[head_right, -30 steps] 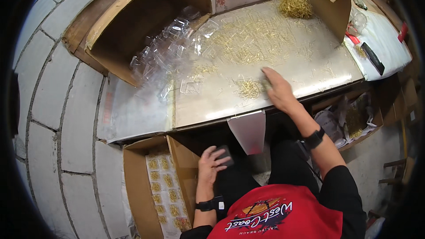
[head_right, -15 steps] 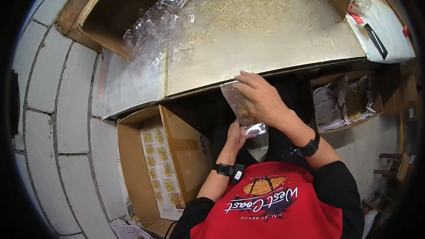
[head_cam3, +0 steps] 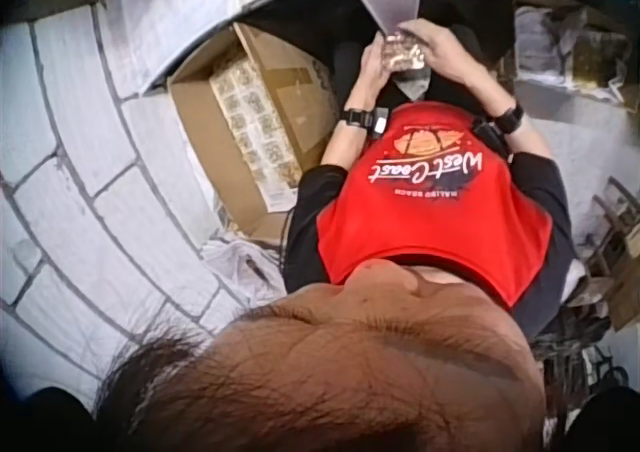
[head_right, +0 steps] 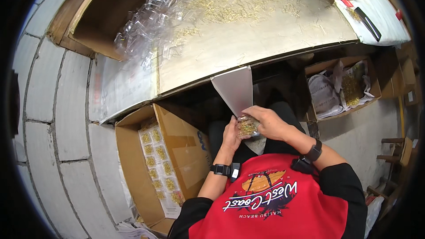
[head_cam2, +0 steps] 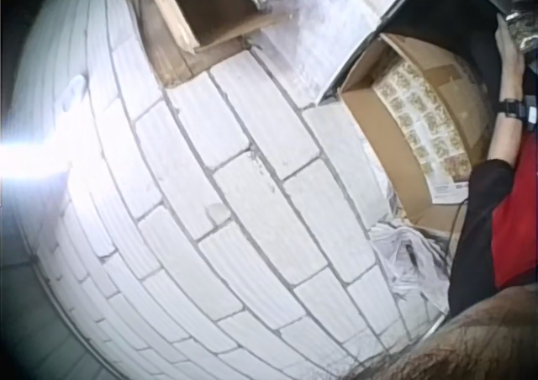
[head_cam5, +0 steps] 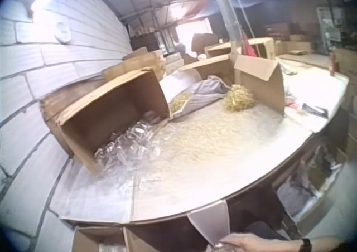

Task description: The person scoops loose yellow strands from a table into small clear plastic bags using a small scoop. They then place the filled bags into a cardboard box containing other pre-filled bags. The person repeats this process multiple times, filling several bags and arranging them in the box.

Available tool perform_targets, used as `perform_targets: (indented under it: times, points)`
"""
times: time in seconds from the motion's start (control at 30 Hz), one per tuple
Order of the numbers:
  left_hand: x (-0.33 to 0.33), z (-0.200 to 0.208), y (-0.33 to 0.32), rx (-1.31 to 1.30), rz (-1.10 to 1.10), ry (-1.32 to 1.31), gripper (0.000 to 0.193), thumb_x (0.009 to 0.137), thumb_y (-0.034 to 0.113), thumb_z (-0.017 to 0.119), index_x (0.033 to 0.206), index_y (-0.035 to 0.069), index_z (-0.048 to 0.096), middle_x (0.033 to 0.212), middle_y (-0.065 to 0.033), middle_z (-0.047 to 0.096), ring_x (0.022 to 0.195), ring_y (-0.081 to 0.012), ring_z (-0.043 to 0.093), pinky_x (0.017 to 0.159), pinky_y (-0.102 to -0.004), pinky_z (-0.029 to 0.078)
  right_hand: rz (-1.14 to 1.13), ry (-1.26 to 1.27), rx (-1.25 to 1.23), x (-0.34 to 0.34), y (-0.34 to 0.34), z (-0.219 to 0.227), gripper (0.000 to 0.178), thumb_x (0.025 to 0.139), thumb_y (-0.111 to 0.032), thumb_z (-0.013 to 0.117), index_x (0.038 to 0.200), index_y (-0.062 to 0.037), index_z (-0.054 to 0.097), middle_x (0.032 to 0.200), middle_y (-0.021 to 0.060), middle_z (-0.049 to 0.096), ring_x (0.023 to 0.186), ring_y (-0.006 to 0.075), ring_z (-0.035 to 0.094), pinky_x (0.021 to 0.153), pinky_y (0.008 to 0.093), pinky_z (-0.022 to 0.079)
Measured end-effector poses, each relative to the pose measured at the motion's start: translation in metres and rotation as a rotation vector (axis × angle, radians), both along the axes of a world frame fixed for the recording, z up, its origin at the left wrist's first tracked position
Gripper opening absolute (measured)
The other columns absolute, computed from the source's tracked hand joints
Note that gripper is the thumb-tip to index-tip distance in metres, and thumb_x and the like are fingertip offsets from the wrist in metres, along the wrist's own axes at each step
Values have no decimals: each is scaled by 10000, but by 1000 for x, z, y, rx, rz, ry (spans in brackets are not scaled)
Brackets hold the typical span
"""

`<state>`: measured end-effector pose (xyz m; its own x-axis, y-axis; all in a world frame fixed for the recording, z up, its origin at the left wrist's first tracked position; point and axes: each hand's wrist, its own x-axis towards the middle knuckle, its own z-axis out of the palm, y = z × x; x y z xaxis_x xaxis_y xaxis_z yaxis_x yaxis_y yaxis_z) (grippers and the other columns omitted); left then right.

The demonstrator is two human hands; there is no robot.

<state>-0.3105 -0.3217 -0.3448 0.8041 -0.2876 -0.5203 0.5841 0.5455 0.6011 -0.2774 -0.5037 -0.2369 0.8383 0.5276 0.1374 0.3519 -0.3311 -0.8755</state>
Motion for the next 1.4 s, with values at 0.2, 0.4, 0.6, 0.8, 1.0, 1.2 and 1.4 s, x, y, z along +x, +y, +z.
perform_targets:
  times: [0.2, 0.4, 0.6, 0.8, 1.0, 1.2, 1.4]
  points:
    - [-5, -9, -7, 78, 30, -24, 378, 963, 327, 462, 1136, 3, 552, 1037, -95, 630, 943, -207, 624, 809, -353, 520, 128, 18, -128, -7, 9, -11, 332, 762, -47, 607, 1090, -3, 580, 1062, 189, 603, 990, 367, 580, 839, 399, 478]
    - [-16, 7, 25, 183, 70, -17, 233, 881, 171, 534, 1067, 33, 567, 961, -113, 643, 808, -217, 663, 538, -311, 562, -712, -519, -103, 80, -102, 76, 268, 831, -88, 565, 1089, -17, 588, 1088, 203, 608, 990, 363, 595, 868, 382, 480]
    - [-14, 3, 25, 62, 148, 31, 243, 899, 204, 530, 1049, 15, 556, 952, -139, 642, 785, -256, 669, 537, -368, 588, -1224, -492, -645, 132, -291, 40, 519, 905, -326, 515, 1237, 68, 453, 1228, 292, 495, 1166, 412, 458, 999, 418, 371]
    - [-10, -14, 22, 133, 180, 28, 197, 895, 141, 536, 1042, 9, 549, 924, -127, 631, 758, -246, 666, 510, -367, 586, -939, -159, -588, 171, -148, 61, 684, 870, -411, 542, 1251, 133, 383, 1315, 330, 382, 1221, 438, 384, 1053, 438, 305]
    - [0, -9, 13, 87, 133, 20, 222, 867, 71, 530, 1075, -6, 519, 943, -136, 616, 756, -260, 663, 528, -374, 591, -876, -346, -374, 203, -128, 49, 619, 912, -408, 483, 1297, 70, 405, 1360, 255, 400, 1292, 368, 351, 1091, 421, 257]
    - [-12, -16, 22, 191, 155, 66, 218, 890, 95, 546, 1081, -11, 541, 954, -133, 635, 754, -241, 670, 501, -336, 581, -886, -298, -781, 228, -302, 48, 537, 928, -348, 453, 1311, 27, 419, 1394, 218, 378, 1307, 331, 343, 1087, 380, 278]
    - [-11, -27, 27, 215, 206, 78, 215, 895, 91, 550, 1086, -9, 543, 930, -126, 644, 745, -233, 672, 492, -325, 578, -798, -291, -727, 203, -248, 41, 497, 905, -296, 460, 1289, 19, 440, 1375, 221, 399, 1299, 333, 354, 1089, 380, 280]
